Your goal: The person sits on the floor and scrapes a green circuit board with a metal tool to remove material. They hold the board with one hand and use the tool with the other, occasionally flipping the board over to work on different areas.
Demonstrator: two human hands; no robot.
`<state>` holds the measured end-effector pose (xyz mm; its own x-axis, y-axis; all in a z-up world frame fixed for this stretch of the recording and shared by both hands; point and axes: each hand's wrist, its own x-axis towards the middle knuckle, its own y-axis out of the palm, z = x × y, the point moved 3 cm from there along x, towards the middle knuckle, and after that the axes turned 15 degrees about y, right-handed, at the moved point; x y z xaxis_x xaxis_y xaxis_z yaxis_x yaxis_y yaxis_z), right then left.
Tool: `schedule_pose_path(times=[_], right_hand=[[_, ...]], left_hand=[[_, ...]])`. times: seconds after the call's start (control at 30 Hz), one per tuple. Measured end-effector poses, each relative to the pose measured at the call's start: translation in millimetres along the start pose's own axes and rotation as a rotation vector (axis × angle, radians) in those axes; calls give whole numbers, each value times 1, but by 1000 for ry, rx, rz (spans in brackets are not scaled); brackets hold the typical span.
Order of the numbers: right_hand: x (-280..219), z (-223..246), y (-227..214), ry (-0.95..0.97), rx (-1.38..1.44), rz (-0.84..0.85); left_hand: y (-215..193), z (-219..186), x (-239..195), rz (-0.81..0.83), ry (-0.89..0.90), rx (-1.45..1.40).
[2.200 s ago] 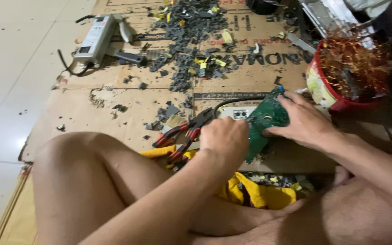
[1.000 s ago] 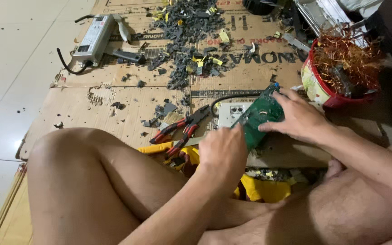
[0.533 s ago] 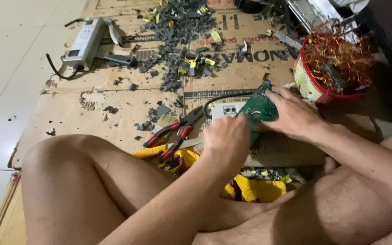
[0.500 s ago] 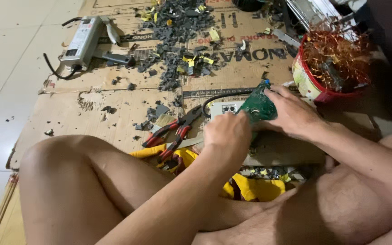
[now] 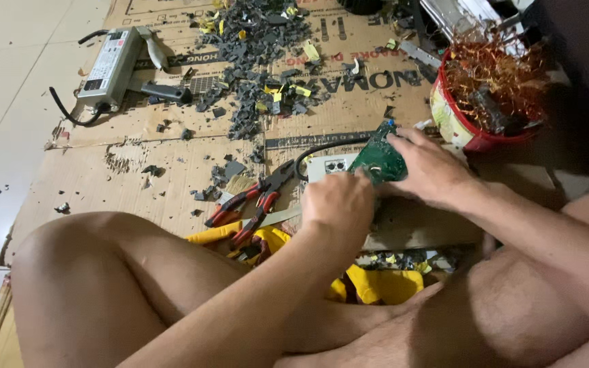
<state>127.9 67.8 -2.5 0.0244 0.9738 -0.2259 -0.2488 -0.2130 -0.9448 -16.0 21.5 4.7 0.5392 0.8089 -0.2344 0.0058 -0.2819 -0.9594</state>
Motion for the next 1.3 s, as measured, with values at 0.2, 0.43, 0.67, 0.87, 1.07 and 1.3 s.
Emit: schedule_pose_path(times=[0.2, 0.43, 0.67, 0.87, 1.07, 1.3], right_hand=[[8, -7, 8, 35, -3, 9], [9, -6, 5, -14, -21, -8], [6, -1, 3, 18, -31, 16], [3, -5, 6, 6, -8, 6], [5, -4, 6, 6, 2, 26], [16, -16, 15, 21, -34, 42]], left_hand=[[2, 0, -13, 31, 45, 22], [11, 1, -1, 2, 77, 55], [2, 2, -8, 12, 70, 68], [6, -1, -4, -3, 59, -36], [8, 0, -2, 45, 46, 7], [-17, -8, -24, 71, 41, 5]])
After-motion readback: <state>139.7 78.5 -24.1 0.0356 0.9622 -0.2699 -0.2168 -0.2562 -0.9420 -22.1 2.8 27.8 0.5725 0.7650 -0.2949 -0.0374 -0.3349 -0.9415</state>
